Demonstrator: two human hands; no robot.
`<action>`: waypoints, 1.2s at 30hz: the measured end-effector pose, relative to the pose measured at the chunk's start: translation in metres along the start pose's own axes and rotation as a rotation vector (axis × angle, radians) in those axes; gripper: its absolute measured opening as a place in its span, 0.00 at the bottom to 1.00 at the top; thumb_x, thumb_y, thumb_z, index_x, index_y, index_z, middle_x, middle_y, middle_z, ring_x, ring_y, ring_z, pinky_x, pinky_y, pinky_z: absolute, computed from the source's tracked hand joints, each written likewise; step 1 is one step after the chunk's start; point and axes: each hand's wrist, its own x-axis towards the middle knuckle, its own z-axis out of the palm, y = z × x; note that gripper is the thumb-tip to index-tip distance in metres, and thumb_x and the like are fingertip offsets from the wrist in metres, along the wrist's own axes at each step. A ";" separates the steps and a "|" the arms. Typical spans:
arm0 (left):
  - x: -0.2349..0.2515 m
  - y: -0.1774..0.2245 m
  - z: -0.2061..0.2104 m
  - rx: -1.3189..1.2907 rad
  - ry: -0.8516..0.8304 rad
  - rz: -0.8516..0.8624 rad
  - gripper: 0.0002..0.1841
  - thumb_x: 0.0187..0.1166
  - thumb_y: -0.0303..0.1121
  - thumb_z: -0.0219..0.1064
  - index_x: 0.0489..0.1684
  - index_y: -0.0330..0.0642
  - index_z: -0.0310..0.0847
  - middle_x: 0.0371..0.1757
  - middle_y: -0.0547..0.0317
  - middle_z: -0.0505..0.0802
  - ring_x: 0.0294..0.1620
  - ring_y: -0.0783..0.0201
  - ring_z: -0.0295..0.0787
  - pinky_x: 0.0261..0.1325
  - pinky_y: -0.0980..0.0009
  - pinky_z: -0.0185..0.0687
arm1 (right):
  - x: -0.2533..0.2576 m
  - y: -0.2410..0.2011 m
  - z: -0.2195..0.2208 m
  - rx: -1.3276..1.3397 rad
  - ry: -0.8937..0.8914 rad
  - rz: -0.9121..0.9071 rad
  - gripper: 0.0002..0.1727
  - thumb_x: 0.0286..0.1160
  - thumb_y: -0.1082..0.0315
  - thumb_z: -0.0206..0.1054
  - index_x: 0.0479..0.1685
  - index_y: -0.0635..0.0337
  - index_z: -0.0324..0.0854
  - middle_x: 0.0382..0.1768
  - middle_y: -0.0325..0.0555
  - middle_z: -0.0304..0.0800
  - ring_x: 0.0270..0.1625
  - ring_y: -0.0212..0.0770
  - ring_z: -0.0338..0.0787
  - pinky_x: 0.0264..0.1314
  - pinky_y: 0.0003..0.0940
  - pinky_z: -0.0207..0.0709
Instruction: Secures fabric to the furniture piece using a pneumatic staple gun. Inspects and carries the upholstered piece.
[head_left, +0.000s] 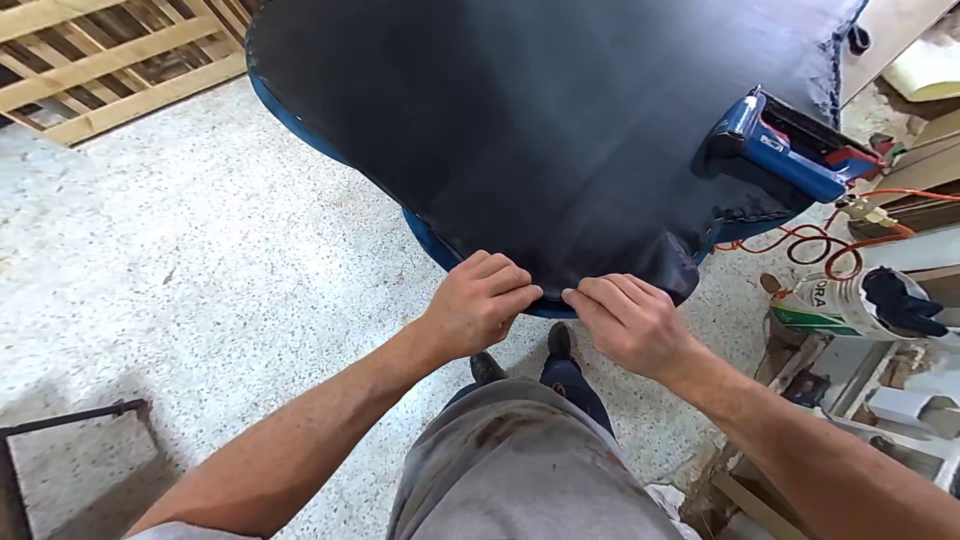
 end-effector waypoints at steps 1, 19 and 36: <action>0.000 0.001 0.000 0.012 -0.030 0.016 0.10 0.77 0.27 0.66 0.46 0.45 0.95 0.45 0.58 0.96 0.53 0.58 0.90 0.56 0.63 0.84 | -0.002 0.000 0.000 0.005 -0.025 -0.018 0.10 0.78 0.74 0.64 0.49 0.63 0.91 0.42 0.51 0.91 0.44 0.48 0.91 0.44 0.38 0.86; 0.001 -0.025 -0.044 -0.273 -0.286 -0.215 0.14 0.80 0.37 0.69 0.60 0.50 0.92 0.55 0.65 0.93 0.58 0.71 0.89 0.64 0.72 0.86 | 0.009 0.003 -0.003 0.093 -0.186 -0.040 0.11 0.76 0.77 0.61 0.44 0.62 0.90 0.41 0.49 0.89 0.44 0.47 0.89 0.46 0.39 0.84; -0.005 -0.010 -0.005 0.143 -0.005 0.092 0.08 0.79 0.27 0.67 0.44 0.37 0.92 0.41 0.51 0.94 0.43 0.55 0.91 0.48 0.66 0.87 | 0.003 0.005 -0.002 0.054 -0.099 -0.053 0.11 0.78 0.76 0.62 0.48 0.62 0.91 0.41 0.49 0.90 0.43 0.47 0.89 0.43 0.38 0.84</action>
